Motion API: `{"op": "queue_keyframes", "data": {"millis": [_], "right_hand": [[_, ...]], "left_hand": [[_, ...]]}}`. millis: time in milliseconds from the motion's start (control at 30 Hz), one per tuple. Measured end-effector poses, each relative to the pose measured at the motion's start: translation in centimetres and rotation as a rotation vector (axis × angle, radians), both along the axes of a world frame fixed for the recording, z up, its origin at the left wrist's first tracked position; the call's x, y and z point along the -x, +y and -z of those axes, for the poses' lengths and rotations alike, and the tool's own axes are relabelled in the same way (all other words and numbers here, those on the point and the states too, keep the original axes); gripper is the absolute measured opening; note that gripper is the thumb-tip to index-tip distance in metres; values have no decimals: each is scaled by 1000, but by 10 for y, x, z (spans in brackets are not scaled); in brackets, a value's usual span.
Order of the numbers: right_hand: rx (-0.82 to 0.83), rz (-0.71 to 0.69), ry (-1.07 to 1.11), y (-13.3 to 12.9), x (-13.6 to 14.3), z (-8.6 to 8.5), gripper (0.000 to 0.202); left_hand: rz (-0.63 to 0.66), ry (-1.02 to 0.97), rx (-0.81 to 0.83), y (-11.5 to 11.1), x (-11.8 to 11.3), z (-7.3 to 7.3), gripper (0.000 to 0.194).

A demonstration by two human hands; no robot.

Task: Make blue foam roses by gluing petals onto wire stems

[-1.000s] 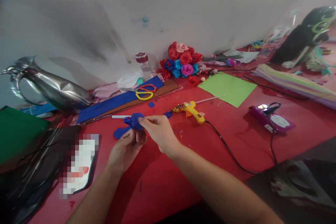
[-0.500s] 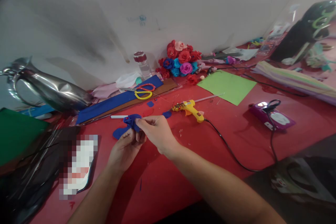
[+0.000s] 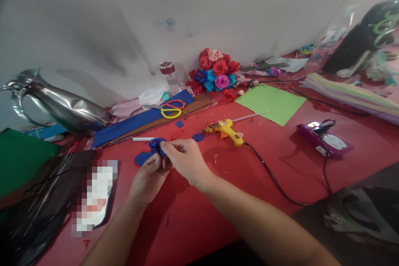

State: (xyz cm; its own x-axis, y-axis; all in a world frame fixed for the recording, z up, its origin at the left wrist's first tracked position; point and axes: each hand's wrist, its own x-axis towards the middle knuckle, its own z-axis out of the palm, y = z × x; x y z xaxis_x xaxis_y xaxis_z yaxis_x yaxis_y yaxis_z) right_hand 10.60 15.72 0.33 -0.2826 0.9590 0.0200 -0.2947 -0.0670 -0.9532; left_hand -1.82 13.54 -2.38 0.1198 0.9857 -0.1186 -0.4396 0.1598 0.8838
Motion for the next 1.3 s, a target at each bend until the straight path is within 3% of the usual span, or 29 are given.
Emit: {"op": "queue_keyframes", "data": {"millis": [267, 500, 733, 967, 1167, 1300], "right_hand": [[10, 58, -44, -1, -1, -1, 41], [-4, 74, -51, -2, -1, -1, 39], [-14, 111, -84, -3, -2, 2, 35], [137, 60, 113, 2, 0, 1, 15], [75, -78, 68, 5, 0, 3, 8], [72, -93, 48, 6, -3, 5, 11]], "left_hand": [[-79, -16, 31, 2, -2, 4, 29], [-246, 58, -109, 0, -6, 3, 17], [-290, 97, -157, -2, -5, 0, 11], [-238, -103, -23, 0, -2, 0, 21], [-193, -149, 10, -1, 0, -1, 15], [-186, -158, 27, 0, 3, -1, 12]]}}
